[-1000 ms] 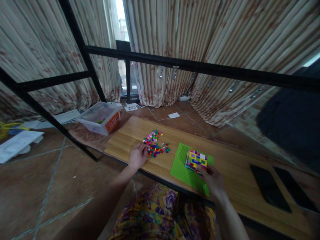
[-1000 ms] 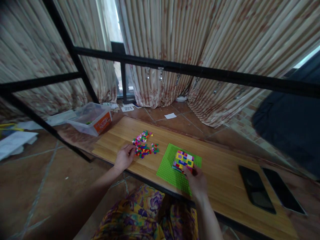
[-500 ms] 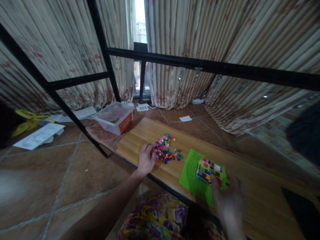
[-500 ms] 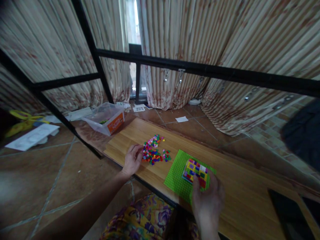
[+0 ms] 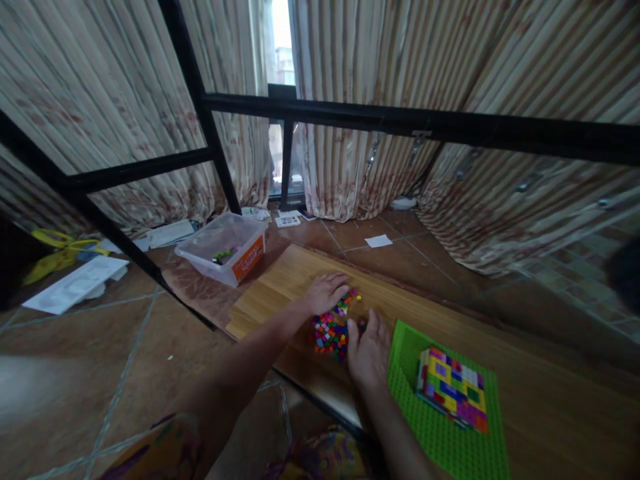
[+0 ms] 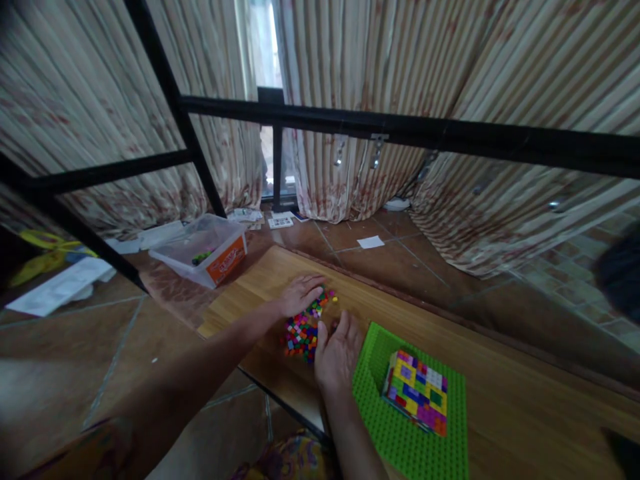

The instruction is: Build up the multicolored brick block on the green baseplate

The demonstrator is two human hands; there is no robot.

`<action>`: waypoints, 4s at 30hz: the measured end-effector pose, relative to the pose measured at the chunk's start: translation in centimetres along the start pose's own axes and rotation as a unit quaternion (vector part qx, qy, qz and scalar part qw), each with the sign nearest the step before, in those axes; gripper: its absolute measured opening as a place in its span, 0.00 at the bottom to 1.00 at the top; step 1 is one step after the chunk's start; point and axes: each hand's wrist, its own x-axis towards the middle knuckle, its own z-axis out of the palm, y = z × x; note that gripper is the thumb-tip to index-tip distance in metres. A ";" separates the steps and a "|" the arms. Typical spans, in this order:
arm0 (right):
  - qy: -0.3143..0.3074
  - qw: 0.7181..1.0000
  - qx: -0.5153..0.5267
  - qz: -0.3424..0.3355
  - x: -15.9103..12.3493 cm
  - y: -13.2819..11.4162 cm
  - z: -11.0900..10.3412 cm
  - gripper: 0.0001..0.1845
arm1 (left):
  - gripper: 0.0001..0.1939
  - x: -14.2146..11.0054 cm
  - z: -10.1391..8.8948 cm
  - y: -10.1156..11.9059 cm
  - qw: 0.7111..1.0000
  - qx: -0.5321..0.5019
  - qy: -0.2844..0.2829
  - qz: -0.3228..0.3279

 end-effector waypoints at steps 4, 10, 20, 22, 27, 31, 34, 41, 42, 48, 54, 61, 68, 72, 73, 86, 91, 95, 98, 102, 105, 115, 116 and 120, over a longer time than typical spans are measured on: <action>-0.019 0.999 0.028 0.011 0.6 -0.5 0.5 0.37 | 0.25 0.9 0.5 0.3 0.997 -0.019 -0.048 0.056; -0.064 0.991 0.116 0.015 2.4 -1.5 0.7 0.36 | 0.24 0.5 0.1 0.7 0.989 -0.078 -0.074 0.105; -0.028 0.967 0.252 0.029 2.5 -1.2 -1.6 0.30 | 0.24 -2.7 -1.5 2.1 0.957 -0.276 -0.083 0.034; -0.007 0.974 0.226 0.030 3.4 -0.7 -1.7 0.30 | 0.24 -3.3 -1.8 2.3 0.948 -0.313 -0.060 0.012; -0.083 0.988 0.129 0.006 6.2 0.9 -0.5 0.36 | 0.26 -5.7 -1.7 2.2 0.934 -0.332 0.104 -0.083; -0.149 0.983 0.089 -0.058 6.7 1.3 0.2 0.34 | 0.25 -9.0 -0.6 2.9 0.943 -0.224 0.203 -0.140; -0.158 0.979 0.097 -0.087 5.9 0.9 0.0 0.33 | 0.25 -10.5 0.4 4.1 0.952 -0.166 0.218 -0.139; -0.156 0.971 0.178 -0.044 3.1 -0.5 -1.3 0.29 | 0.24 -9.2 2.0 6.5 0.950 -0.134 0.236 -0.155; -0.155 0.969 0.191 -0.036 2.7 -0.6 -1.5 0.28 | 0.24 -9.0 2.2 6.7 0.950 -0.135 0.238 -0.152; -0.127 0.962 0.242 0.007 1.4 -0.5 -2.8 0.26 | 0.24 -9.0 2.9 7.1 0.919 -0.166 0.309 -0.181; -0.115 0.983 0.127 -0.062 2.4 -0.3 -2.2 0.18 | 0.23 -9.2 3.3 6.8 0.899 -0.202 0.338 -0.190; -0.125 0.987 0.041 -0.089 2.7 -1.3 -0.7 0.12 | 0.23 -9.1 2.9 6.6 0.902 -0.203 0.332 -0.185; -0.099 0.980 0.173 -0.014 1.8 -2.4 -4.0 0.11 | 0.23 -9.1 3.1 6.0 0.904 -0.204 0.332 -0.175; -0.097 0.945 0.304 0.064 -1.0 -2.2 -6.9 0.11 | 0.23 -9.0 3.0 5.8 0.904 -0.203 0.330 -0.180; -0.093 0.943 0.310 0.074 -1.9 -2.0 -7.6 0.11 | 0.23 -9.0 3.0 5.8 0.904 -0.203 0.329 -0.181; -0.123 0.949 0.277 0.081 -12.8 0.0 -11.4 0.15 | 0.22 -8.6 2.7 5.4 0.900 -0.202 0.335 -0.192; -0.176 0.943 0.276 0.054 -17.8 1.3 -9.5 0.17 | 0.20 -8.6 2.8 4.8 0.875 -0.212 0.379 -0.215; -0.177 0.942 0.272 0.085 -19.3 2.0 -9.7 0.12 | 0.20 -8.4 3.0 4.7 0.851 -0.214 0.434 -0.204; -0.135 0.949 0.244 0.149 -19.8 2.7 -10.4 0.12 | 0.20 -9.3 3.0 5.3 0.859 -0.173 0.449 -0.175; -0.120 0.949 0.241 0.166 -21.2 4.0 -11.1 0.14 | 0.18 -12.6 3.1 6.8 0.892 -0.125 0.411 -0.138; -0.086 0.948 0.260 0.163 -21.7 5.1 -12.1 0.16 | 0.17 -15.2 3.4 8.5 0.929 -0.098 0.345 -0.091; -0.003 0.957 0.216 0.192 -17.4 10.1 -19.0 0.19 | 0.20 -11.0 4.9 16.4 0.971 -0.165 0.172 -0.019; 0.005 0.955 0.217 0.202 -16.9 10.6 -19.3 0.20 | 0.20 -9.9 5.1 16.9 0.972 -0.172 0.161 -0.013; 0.031 0.947 0.226 0.227 -14.5 11.7 -19.8 0.22 | 0.21 -5.9 6.2 18.1 0.970 -0.213 0.119 -0.013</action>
